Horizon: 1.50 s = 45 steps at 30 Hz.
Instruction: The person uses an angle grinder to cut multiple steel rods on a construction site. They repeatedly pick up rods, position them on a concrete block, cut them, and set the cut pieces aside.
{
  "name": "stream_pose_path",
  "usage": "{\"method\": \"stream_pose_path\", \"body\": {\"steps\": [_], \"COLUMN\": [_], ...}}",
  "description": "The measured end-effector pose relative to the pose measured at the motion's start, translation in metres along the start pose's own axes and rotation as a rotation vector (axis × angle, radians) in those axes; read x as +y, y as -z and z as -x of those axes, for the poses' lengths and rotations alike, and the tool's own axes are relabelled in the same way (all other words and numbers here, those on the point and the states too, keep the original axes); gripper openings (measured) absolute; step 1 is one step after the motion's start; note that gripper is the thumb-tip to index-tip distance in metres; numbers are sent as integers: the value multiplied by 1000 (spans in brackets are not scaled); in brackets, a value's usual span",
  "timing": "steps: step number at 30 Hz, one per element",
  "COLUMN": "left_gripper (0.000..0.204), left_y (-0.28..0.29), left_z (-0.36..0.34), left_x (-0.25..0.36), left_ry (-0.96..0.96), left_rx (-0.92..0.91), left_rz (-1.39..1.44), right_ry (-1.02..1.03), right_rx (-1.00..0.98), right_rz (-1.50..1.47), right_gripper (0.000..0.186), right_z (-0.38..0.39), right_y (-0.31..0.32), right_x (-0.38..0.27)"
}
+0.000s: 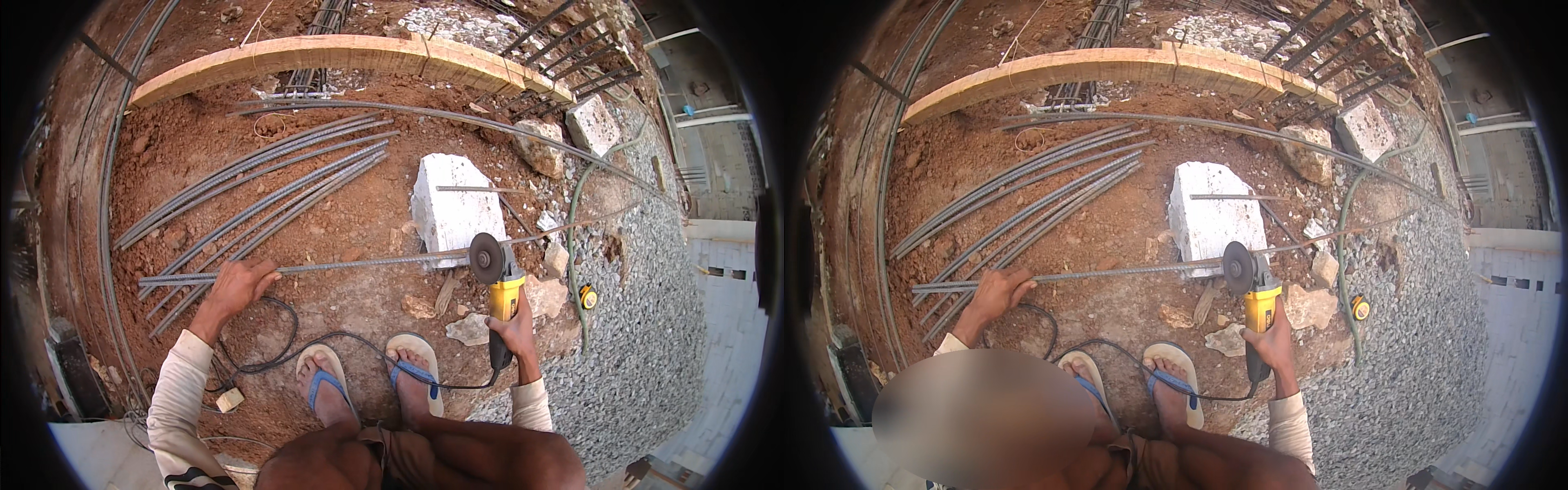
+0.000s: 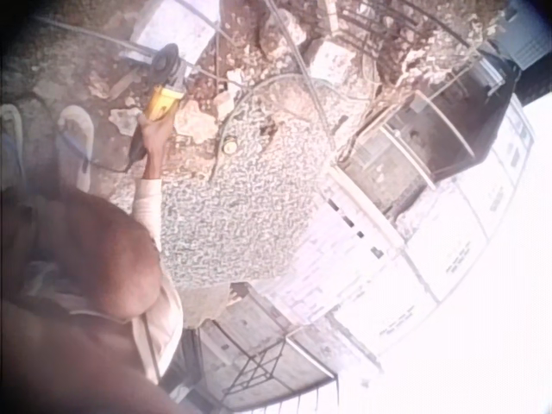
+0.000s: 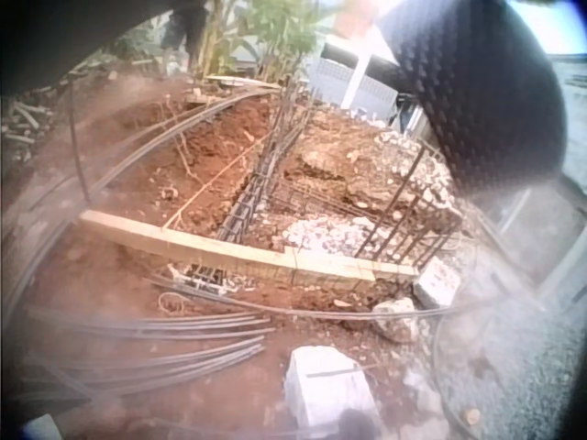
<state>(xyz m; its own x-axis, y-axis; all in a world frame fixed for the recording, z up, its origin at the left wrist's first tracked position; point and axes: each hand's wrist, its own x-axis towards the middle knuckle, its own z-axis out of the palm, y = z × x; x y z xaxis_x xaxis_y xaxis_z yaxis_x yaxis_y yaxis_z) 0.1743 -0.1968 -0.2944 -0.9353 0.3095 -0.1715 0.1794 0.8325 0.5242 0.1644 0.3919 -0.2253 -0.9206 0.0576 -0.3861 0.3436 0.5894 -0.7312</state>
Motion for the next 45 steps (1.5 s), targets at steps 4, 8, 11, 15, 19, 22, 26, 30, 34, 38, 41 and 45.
{"method": "stream_pose_path", "body": {"steps": [4, 8, 11, 15, 19, 22, 26, 30, 34, 38, 41, 45], "left_gripper": [24, 23, 23, 23, 24, 24, 24, 26, 26, 26, 25, 26], "left_y": [1, 2, 2, 0, 1, 1, 2, 3, 2, 0, -1, -1], "left_z": [-1, -1, -1, -2, -2, -1, -1, -2, -2, -1, -1, -1], "left_x": [1, 2, 2, -1, -2, 0, 2, 3, 3, 0, -1, -1], "left_ry": [-24, -16, -7, -10, -13, -32, -31, -31, -34, -30, -40, -41], "left_rx": [27, 17, 13, -7, -20, 11, 11, 14, 19, 6, 14, 17], "left_rz": [30, 11, 5, -9, -13, 12, -19, -17, 6, -18, -20, -17], "right_ry": [-1, -12, -12, -17, -7, 1, 16, -4, -42, -30, -14, -38], "right_rx": [-15, -23, -25, -25, -18, -19, -32, -26, -33, -35, -34, -36], "right_rz": [26, 37, 27, 47, 40, 59, 82, 62, 120, 135, 134, 77], "right_gripper": [77, 70, 67, 68, 70, 72, 75, 77, 78, 78, 77, 75], "right_z": [-7, -9, -10, -10, -10, -11, -14, -13, -11, -10, -9, -11], "right_y": [3, 2, 1, 0, -2, -2, -2, -3, 0, 1, 0, -1], "right_x": [1, 1, 3, 6, 7, 8, 10, 7, 3, 4, 6, 6]}}
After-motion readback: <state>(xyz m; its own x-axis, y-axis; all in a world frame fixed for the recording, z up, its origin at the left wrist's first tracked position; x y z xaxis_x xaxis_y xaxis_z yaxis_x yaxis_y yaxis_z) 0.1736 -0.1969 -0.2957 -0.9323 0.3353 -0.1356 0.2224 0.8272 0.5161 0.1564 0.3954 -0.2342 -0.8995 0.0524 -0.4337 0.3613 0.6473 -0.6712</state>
